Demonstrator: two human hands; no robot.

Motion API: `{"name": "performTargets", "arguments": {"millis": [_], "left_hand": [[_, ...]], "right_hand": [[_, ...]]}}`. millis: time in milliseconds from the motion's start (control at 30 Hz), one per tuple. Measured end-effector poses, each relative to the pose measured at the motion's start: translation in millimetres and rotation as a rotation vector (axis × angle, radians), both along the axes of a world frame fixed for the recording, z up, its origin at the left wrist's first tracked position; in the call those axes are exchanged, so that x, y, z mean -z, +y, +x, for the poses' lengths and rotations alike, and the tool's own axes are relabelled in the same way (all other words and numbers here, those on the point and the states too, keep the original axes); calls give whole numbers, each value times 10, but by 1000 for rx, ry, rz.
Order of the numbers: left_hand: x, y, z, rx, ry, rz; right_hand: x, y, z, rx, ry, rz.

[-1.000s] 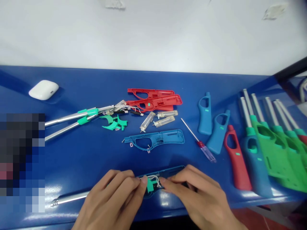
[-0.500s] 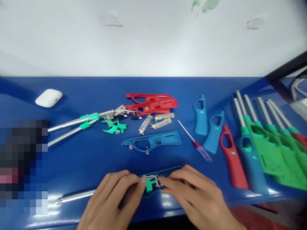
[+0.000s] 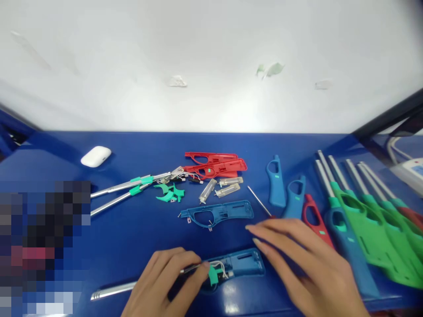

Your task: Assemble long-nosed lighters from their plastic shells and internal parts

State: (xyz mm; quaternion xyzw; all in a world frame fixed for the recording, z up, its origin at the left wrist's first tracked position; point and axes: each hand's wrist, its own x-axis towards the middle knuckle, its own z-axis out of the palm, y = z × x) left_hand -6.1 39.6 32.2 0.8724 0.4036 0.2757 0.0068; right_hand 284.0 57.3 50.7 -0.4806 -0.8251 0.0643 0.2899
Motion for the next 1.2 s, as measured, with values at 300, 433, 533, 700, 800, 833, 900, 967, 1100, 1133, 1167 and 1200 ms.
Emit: {"name": "performTargets", "arguments": {"millis": [300,433,533,700,800,833,900,967,1100,1133,1167,1200], "left_hand": [[-165,442,-272,-256,69,8],[-121,592,-262,-254,70,-37],[-99,575,-226,-243,69,-72],[-109,508,-134,-229,76,-102],[-69,515,-91,-207,95,-98],[-49,522,-81,-204,100,-96],[-12,538,-67,-205,108,-95],[9,553,-56,-212,114,-100],[-5,571,-42,-232,129,-142],[-13,572,-41,-234,133,-157],[-20,570,-40,-235,137,-172],[-26,566,-39,-234,141,-184]], "right_hand": [[-158,928,-42,-181,-579,62],[-118,1070,-201,-243,-660,113],[-106,1071,-248,-251,-686,169],[-253,963,-156,-249,-658,223],[-366,798,-70,-241,-600,219],[-389,726,-47,-240,-572,219],[-402,571,-16,-233,-487,219],[-373,419,-10,-198,-379,182],[-227,204,-64,-103,-169,51],[-186,176,-85,-91,-125,43],[-148,156,-105,-80,-85,46],[-114,142,-124,-68,-53,48]]}}
